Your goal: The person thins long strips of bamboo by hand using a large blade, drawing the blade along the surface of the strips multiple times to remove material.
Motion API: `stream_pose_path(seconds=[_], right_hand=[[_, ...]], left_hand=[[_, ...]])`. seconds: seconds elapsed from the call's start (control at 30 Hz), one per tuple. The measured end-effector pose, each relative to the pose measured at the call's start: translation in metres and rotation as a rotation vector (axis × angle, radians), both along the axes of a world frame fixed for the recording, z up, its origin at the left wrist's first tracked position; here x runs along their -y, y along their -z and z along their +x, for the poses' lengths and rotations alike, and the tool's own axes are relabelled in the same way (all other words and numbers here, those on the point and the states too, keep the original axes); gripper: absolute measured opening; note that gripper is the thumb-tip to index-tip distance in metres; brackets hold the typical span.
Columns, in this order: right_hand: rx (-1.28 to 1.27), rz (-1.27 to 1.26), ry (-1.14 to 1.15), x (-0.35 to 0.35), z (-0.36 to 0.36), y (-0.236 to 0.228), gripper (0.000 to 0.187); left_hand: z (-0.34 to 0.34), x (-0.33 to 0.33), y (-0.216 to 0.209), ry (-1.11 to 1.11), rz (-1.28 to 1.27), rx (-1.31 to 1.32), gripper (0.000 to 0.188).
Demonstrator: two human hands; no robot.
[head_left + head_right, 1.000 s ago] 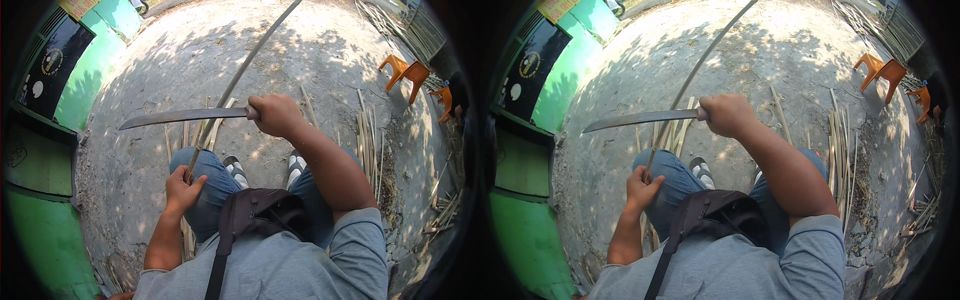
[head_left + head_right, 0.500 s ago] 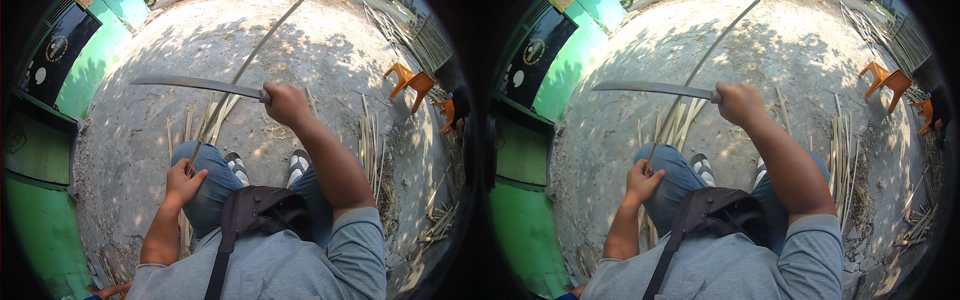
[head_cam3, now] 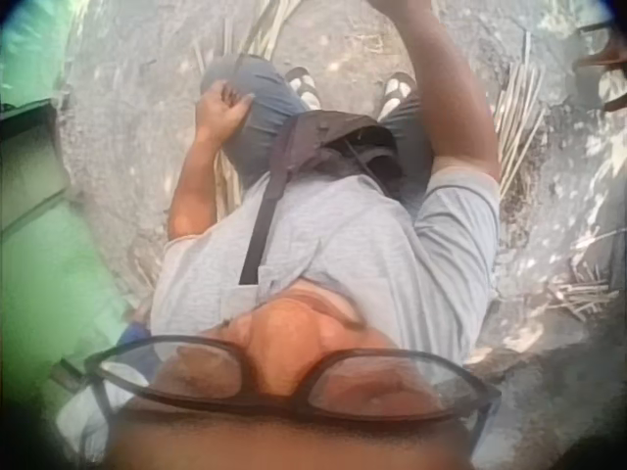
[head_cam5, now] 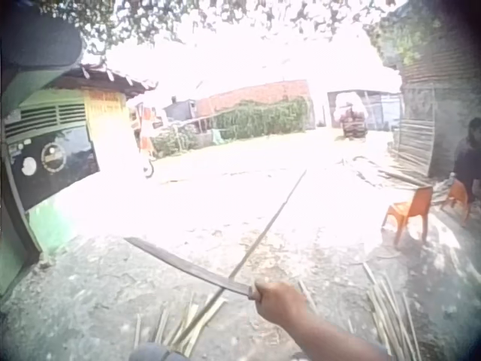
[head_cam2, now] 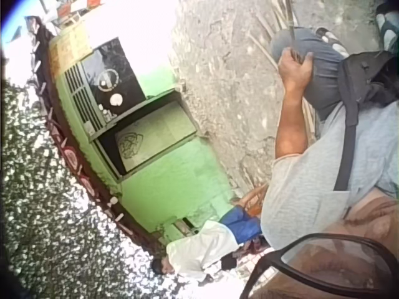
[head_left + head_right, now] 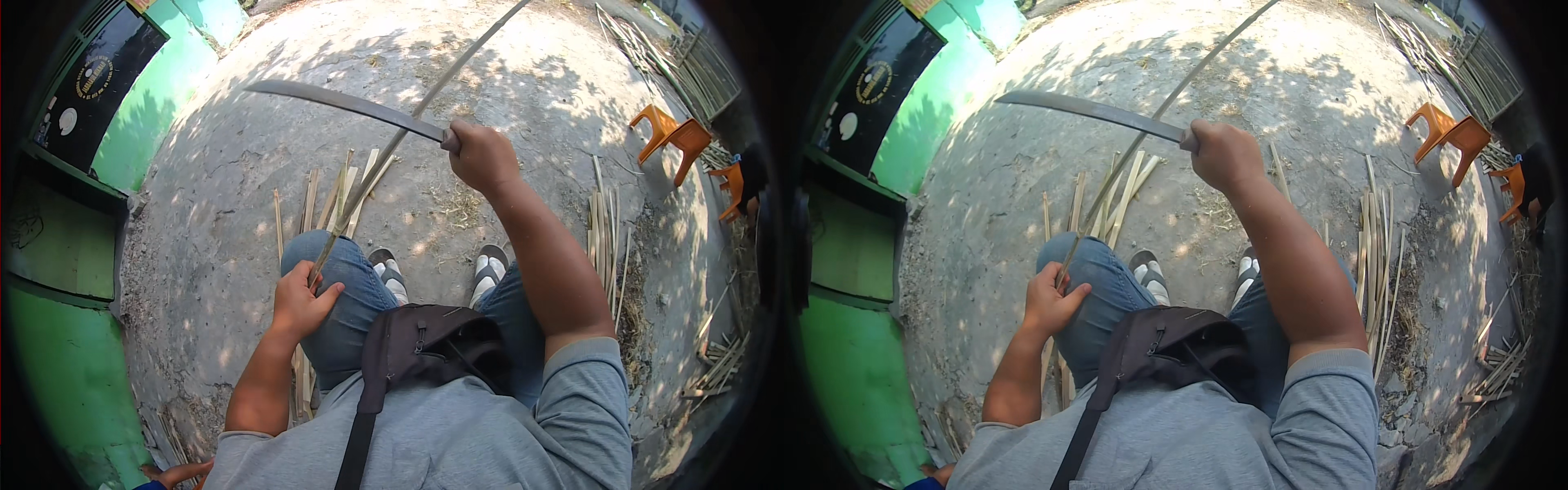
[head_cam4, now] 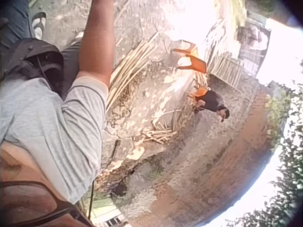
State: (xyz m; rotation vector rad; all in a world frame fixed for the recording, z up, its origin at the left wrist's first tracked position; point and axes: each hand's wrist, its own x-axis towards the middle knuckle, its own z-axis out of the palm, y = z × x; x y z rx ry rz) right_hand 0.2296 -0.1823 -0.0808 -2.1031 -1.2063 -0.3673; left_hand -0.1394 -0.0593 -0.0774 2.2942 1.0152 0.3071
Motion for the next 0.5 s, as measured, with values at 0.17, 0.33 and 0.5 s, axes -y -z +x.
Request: stream_pose_path(seconds=[0.17,0.33,0.5], right_hand=[[-0.054,-0.065,0.022,0.007,-0.012,0.004,0.018],[0.262,-0.181,-0.238,-0.003,-0.05,0.007,0.011],[0.068,-0.059,-0.126,-0.002,-0.024,0.004,0.019]], left_hand=[[0.001,-0.008,-0.001,0.077,0.051,-0.036,0.042],[-0.004,-0.023,-0.001,0.132,-0.163,-0.037,0.039],[-0.007,-0.033,0.004,0.129,-0.3,0.052,0.038]])
